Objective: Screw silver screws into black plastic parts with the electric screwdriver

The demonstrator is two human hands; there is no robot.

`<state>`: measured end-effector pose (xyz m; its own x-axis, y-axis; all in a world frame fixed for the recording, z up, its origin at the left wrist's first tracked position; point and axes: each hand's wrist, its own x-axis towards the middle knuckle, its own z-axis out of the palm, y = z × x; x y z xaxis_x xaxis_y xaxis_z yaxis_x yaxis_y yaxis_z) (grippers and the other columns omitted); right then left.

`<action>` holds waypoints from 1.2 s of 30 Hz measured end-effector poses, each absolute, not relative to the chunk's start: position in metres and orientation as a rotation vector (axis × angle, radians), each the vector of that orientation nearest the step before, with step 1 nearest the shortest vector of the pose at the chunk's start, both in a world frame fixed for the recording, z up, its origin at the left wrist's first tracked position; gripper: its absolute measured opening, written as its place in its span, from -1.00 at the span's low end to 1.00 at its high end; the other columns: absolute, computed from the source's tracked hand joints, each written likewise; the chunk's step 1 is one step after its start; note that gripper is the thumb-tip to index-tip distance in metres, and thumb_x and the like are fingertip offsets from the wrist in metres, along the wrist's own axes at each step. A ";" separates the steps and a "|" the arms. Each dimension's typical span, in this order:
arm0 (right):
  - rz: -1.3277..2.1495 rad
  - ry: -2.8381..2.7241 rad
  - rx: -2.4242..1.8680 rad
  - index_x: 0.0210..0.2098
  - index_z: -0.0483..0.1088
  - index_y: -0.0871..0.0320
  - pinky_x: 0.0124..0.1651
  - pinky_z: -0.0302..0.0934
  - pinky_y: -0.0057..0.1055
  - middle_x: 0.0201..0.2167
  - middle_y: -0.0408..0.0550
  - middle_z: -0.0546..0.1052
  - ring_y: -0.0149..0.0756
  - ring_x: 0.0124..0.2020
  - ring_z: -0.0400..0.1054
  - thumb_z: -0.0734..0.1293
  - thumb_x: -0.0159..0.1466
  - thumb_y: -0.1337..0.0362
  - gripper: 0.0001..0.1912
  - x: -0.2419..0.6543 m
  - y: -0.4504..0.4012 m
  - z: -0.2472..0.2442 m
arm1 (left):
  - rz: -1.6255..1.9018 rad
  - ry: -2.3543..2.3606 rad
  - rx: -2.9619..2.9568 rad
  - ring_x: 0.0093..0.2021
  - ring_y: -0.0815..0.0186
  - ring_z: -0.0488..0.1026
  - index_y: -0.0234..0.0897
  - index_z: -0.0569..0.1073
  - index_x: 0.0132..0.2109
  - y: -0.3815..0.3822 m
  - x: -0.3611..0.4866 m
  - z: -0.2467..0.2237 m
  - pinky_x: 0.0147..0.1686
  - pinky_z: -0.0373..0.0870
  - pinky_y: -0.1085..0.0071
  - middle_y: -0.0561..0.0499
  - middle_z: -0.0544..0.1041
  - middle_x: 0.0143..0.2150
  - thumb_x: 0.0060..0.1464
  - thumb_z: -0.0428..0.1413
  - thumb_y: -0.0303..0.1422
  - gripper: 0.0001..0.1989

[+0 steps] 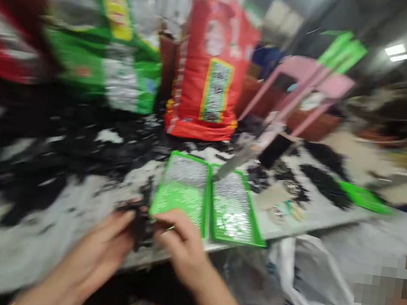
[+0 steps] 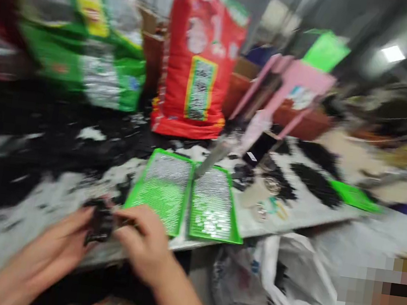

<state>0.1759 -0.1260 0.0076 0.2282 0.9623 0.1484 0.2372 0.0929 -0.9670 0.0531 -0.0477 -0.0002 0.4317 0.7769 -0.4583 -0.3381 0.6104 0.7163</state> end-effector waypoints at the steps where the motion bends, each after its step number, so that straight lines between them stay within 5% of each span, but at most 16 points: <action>1: 0.841 -1.296 -1.335 -0.15 0.42 0.00 -0.04 0.22 -0.28 -0.22 -0.10 0.45 -0.31 -0.16 0.35 0.18 0.24 0.11 -0.72 0.186 -0.122 0.008 | 0.672 0.822 0.481 -0.40 0.29 0.46 -0.18 0.51 -0.29 -0.049 0.050 -0.001 -0.50 0.38 0.44 0.04 0.57 -0.35 -0.25 0.29 -0.31 -0.73; 4: 0.798 -1.427 -1.371 -0.02 0.33 -0.02 0.06 0.16 -0.24 -0.06 -0.03 0.35 -0.29 -0.02 0.28 0.12 0.29 0.22 -0.70 0.205 -0.107 0.001 | 0.599 0.632 0.326 -0.40 0.40 0.46 -0.22 0.46 -0.17 -0.048 0.046 -0.006 -0.39 0.37 0.49 0.02 0.53 -0.29 -0.16 0.25 -0.43 -0.68; 9: 0.928 -1.689 -1.369 -0.03 0.30 -0.01 0.15 0.08 -0.19 0.07 -0.02 0.29 -0.24 0.11 0.16 0.18 0.26 0.24 -0.71 0.200 -0.100 -0.001 | 0.523 0.481 0.262 -0.47 0.44 0.46 -0.24 0.42 -0.11 -0.050 0.041 -0.013 -0.50 0.33 0.58 0.02 0.49 -0.37 -0.07 0.21 -0.43 -0.69; 16: 0.725 -1.795 -1.434 -0.25 0.34 0.08 0.04 0.17 -0.17 -0.15 -0.02 0.44 -0.21 0.01 0.25 0.24 0.22 0.22 -0.87 0.206 -0.097 -0.003 | 0.560 0.630 0.443 -0.52 0.39 0.44 -0.29 0.40 -0.13 -0.048 0.034 -0.026 -0.50 0.37 0.49 -0.02 0.49 -0.37 -0.04 0.15 -0.28 -0.70; 19: 0.426 -1.877 -1.529 -0.27 0.32 0.09 -0.02 0.20 -0.15 -0.24 -0.01 0.45 -0.16 -0.02 0.26 0.27 0.19 0.22 -0.88 0.212 -0.099 -0.002 | 0.859 0.899 0.790 -0.35 0.35 0.43 -0.23 0.41 -0.13 -0.044 0.024 -0.019 -0.34 0.38 0.41 -0.04 0.47 -0.21 0.05 0.06 -0.28 -0.77; 23: 0.274 -1.964 -1.548 -0.28 0.31 0.09 -0.06 0.21 -0.12 -0.25 0.00 0.46 -0.13 -0.05 0.27 0.29 0.17 0.21 -0.87 0.212 -0.101 -0.001 | 0.906 0.843 1.396 -0.10 0.23 0.34 -0.21 0.50 -0.21 -0.037 0.012 -0.009 -0.05 0.23 0.36 -0.05 0.45 -0.15 -0.08 0.18 -0.37 -0.79; 36: 0.253 -1.774 -1.523 -0.32 0.33 0.06 -0.07 0.20 -0.15 -0.34 -0.09 0.49 -0.18 -0.12 0.31 0.35 0.12 0.23 -0.86 0.210 -0.106 -0.012 | 0.786 0.868 1.543 -0.29 0.30 0.36 -0.22 0.47 -0.27 -0.039 0.014 -0.018 -0.26 0.25 0.43 0.01 0.44 -0.32 -0.03 0.15 -0.34 -0.87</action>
<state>0.2105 -0.1061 -0.0124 0.0107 0.9088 0.4172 0.7557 0.2659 -0.5985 0.0139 -0.0387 -0.0180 0.5038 0.8636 0.0202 0.1063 -0.0852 0.9907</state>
